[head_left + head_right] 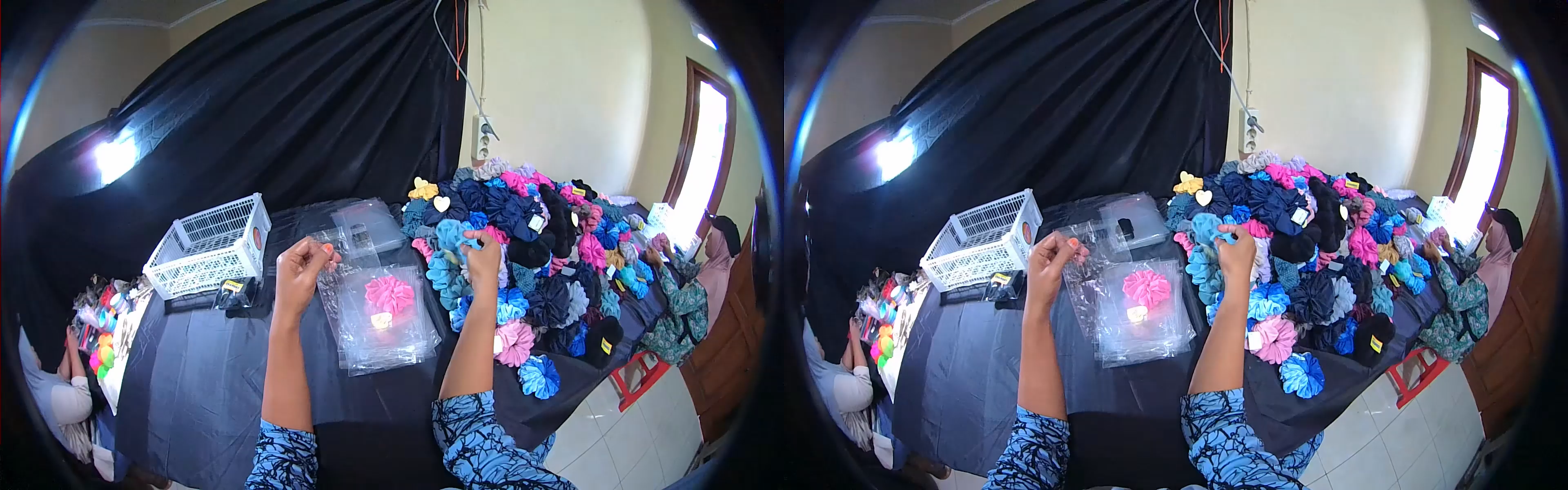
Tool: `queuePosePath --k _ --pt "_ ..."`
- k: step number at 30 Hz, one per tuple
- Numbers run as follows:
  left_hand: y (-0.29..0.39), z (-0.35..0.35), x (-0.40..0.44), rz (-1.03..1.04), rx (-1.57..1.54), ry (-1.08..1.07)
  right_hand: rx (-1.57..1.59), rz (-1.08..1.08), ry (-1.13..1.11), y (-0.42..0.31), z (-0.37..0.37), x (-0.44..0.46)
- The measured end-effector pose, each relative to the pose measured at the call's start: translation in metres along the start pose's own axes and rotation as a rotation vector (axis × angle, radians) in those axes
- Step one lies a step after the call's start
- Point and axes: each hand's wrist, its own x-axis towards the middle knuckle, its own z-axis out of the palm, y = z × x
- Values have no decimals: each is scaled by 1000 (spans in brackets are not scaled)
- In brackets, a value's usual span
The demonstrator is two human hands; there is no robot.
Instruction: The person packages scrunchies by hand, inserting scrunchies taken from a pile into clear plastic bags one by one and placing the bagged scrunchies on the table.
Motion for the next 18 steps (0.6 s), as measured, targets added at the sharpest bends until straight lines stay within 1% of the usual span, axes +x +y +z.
queuePosePath --k 1,3,4,5,7,9,11,12,15,17,18 --pt "-1 0 0 -5 6 5 1 -4 -5 -8 2 -2" --pt "-3 -1 0 15 5 14 465 -74 -41 -36 2 -11" --pt "-5 -1 2 18 15 16 609 -3 -143 -56 -1 -17" --pt "-6 -1 2 21 25 18 610 -5 -144 -73 -3 -24" --pt "-7 1 3 1 42 34 985 117 -344 -96 -3 -34" --pt "-9 3 3 -22 59 50 1023 105 -382 -97 5 -34" --pt "-12 4 3 0 80 25 1224 182 -438 -111 9 -42" --pt "-13 5 3 0 81 24 1277 145 -509 -110 11 -41" --pt "-17 7 4 2 23 28 1315 159 -572 -110 17 -41" --pt "-18 10 5 -47 -107 50 1312 165 -598 -112 18 -44" --pt "-16 15 4 -47 -106 53 1308 171 -623 -113 19 -45"
